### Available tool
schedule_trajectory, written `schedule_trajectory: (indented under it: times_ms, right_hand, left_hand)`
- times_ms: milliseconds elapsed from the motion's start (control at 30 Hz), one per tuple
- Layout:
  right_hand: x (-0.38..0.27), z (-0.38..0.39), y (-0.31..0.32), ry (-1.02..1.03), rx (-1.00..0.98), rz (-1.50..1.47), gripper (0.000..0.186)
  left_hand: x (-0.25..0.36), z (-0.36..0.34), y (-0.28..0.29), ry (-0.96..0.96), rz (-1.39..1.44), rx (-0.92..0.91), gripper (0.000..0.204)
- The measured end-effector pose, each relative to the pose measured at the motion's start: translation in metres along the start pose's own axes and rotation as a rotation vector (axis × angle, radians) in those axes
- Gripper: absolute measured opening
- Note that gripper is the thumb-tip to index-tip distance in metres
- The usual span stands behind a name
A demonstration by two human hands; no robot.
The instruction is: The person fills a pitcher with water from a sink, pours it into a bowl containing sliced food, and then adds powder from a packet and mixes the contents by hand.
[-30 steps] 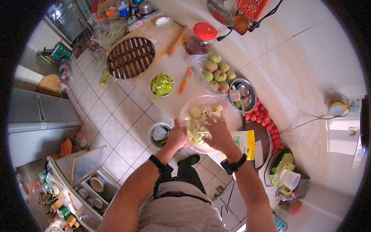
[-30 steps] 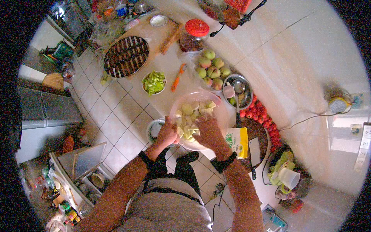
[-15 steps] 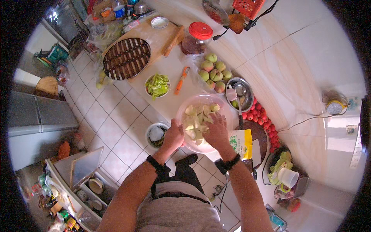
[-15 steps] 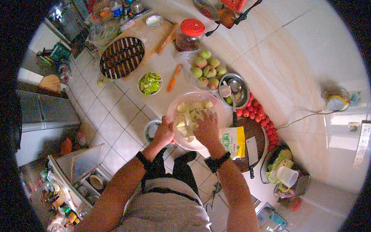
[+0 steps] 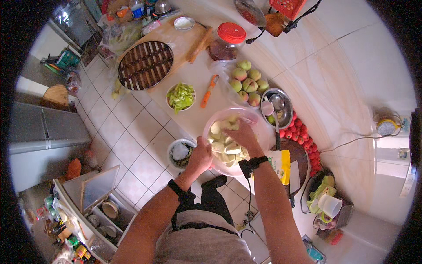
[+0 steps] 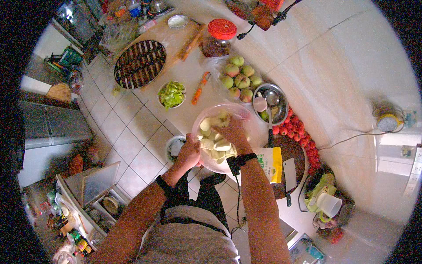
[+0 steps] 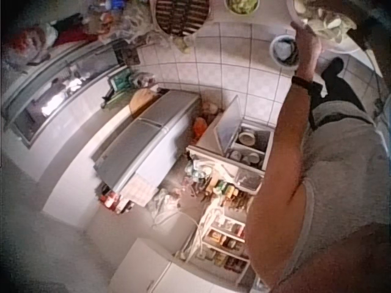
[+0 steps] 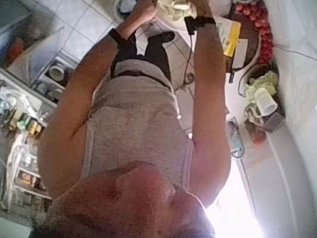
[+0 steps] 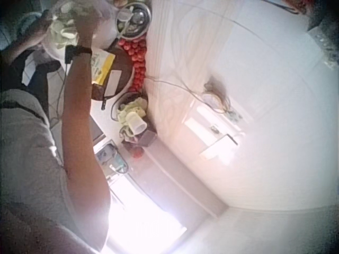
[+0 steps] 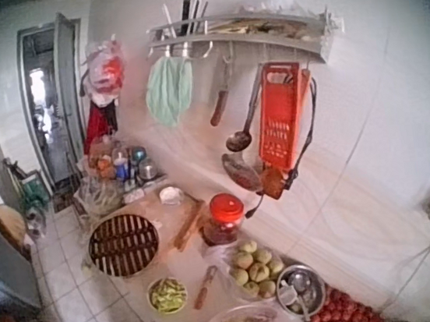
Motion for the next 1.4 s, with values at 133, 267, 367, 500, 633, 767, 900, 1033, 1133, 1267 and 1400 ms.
schedule_trajectory:
  times_ms: [133, 267, 367, 500, 633, 767, 900, 1033, 1133, 1267, 1400]
  right_hand:
    - [-0.049, 0.024, -0.02, 0.228, 0.02, 0.166, 0.068]
    - [-0.049, 0.073, -0.006, 0.378, -0.099, 0.315, 0.06]
    - [-0.065, 0.12, 0.051, 0.395, 0.275, 0.519, 0.052]
    - [-0.048, 0.15, -0.002, 0.201, -0.191, 0.234, 0.038]
    - [0.002, 0.146, -0.069, 0.028, -0.446, 0.108, 0.044]
    - [-0.027, 0.147, -0.069, 0.169, -0.237, 0.22, 0.053]
    - [-0.034, 0.138, -0.039, 0.104, 0.031, 0.225, 0.055]
    - [-0.01, 0.113, -0.031, 0.122, 0.239, 0.176, 0.053]
    - [-0.03, 0.108, -0.052, 0.113, 0.267, 0.373, 0.044]
    - [-0.036, 0.16, -0.043, 0.182, 0.363, 0.248, 0.036]
    - [-0.049, 0.251, -0.011, 0.181, 0.508, 0.013, 0.045]
  left_hand:
    - [-0.032, -0.019, -0.001, -0.278, -0.322, 0.185, 0.032]
    - [-0.019, -0.015, -0.002, -0.349, -0.325, 0.208, 0.035]
    - [-0.011, -0.005, -0.003, 0.058, 0.024, 0.028, 0.042]
    - [-0.023, 0.0, 0.001, -0.086, 0.054, -0.128, 0.057]
    - [-0.008, -0.005, -0.003, -0.024, 0.024, -0.262, 0.054]
    - [-0.005, -0.01, 0.001, 0.043, 0.009, -0.23, 0.055]
    - [-0.012, -0.013, 0.005, 0.008, 0.022, -0.216, 0.053]
    - [-0.008, -0.013, -0.007, 0.035, 0.039, -0.229, 0.051]
    - [-0.021, -0.016, -0.009, 0.018, 0.219, -0.282, 0.052]
    - [-0.035, 0.006, 0.0, 0.175, 0.295, -0.122, 0.058]
    - [-0.085, 0.036, 0.017, 0.211, 0.149, -0.043, 0.049]
Point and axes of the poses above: each hand's wrist, its own z-axis away from the middle knuckle, its own y-axis out of the back of the hand, x = y × z, the point moved 10 cm from there along -z, towards the middle knuckle, and after that the axes turned 1 degree about x, right-handed, at the moved point
